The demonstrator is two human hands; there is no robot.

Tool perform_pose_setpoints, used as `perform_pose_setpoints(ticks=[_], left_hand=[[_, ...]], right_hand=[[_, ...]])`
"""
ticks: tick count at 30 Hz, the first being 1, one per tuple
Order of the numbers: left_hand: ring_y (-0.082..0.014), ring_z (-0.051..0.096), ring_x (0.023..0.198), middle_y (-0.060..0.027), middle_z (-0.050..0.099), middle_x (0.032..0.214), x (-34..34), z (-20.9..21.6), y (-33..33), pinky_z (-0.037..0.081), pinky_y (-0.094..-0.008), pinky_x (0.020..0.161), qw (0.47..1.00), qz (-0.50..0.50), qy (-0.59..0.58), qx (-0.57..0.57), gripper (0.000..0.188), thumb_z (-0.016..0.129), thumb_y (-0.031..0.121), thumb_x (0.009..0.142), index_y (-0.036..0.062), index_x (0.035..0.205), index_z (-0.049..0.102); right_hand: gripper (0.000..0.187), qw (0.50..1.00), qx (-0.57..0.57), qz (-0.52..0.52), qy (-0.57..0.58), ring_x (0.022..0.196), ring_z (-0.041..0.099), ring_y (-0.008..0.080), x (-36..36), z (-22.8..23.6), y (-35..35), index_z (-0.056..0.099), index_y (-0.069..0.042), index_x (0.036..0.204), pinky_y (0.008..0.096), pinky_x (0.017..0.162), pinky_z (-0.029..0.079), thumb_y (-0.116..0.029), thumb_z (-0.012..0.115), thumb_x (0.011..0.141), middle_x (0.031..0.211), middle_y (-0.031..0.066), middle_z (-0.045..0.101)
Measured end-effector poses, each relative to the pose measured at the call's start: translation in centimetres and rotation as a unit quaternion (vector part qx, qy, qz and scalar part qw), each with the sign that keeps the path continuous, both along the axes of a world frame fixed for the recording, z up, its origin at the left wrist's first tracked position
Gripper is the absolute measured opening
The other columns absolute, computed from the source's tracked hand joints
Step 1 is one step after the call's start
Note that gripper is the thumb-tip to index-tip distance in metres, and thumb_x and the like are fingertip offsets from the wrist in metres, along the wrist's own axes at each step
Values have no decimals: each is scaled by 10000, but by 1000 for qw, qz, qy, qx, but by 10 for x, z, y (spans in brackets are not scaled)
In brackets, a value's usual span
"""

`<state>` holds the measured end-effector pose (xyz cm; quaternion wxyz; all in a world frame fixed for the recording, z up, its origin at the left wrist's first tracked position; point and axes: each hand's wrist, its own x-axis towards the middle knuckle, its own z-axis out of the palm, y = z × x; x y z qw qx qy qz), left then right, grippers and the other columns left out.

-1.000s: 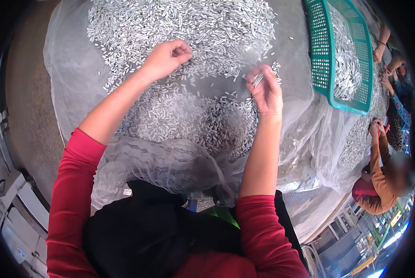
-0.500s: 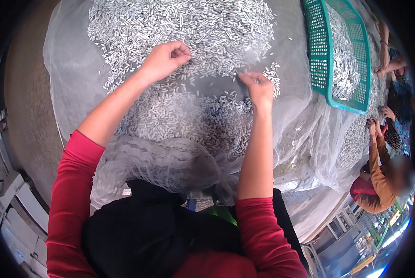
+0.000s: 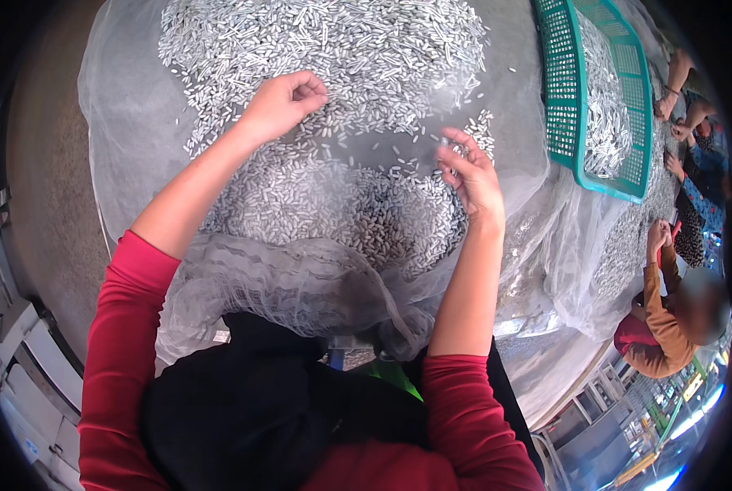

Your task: The person repeatedly picks up small silver cylindrical parts from a large pile on a white sheet and places them into a green plastic basket. The hands work continuously over the pile, transferring parts one by one or in small handfuls.

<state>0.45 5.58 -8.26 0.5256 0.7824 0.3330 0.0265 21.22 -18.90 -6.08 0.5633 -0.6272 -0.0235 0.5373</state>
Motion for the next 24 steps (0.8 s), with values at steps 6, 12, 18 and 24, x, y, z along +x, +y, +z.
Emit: perform_pose_setpoints(ticks=[6, 12, 18, 24], left_hand=[[-118, 603, 761, -19, 661, 809, -1, 5, -1, 488, -275, 723, 1000, 3, 6, -4, 179, 665, 219, 825, 71, 926, 659], [-87, 532, 769, 20, 626, 826, 2, 13, -5, 450, -252, 732, 1000, -4, 25, -4, 146, 652, 176, 857, 52, 933, 644], [-91, 537, 780, 15, 629, 826, 1, 13, -5, 456, -259, 725, 1000, -7, 13, -10, 152, 651, 182, 856, 51, 933, 645], [-96, 538, 768, 4, 628, 817, 2, 15, -8, 458, -262, 719, 1000, -11, 14, 10, 154, 654, 185, 853, 53, 930, 646]], right_hand=[[279, 969, -45, 72, -231, 696, 600, 193, -7, -16, 25, 635, -47, 991, 282, 624, 472, -173, 708, 753, 765, 20, 616], [328, 834, -248, 164, -465, 776, 664, 257, -28, -23, 59, 688, -88, 934, 368, 729, 516, -303, 766, 700, 798, 96, 686], [270, 856, -233, 161, -433, 810, 668, 269, -31, -23, 63, 702, -145, 912, 369, 757, 520, -295, 754, 694, 839, 87, 700], [186, 821, -254, 199, -471, 807, 668, 248, -26, -22, 64, 704, -129, 849, 349, 734, 522, -245, 734, 707, 809, 85, 697]])
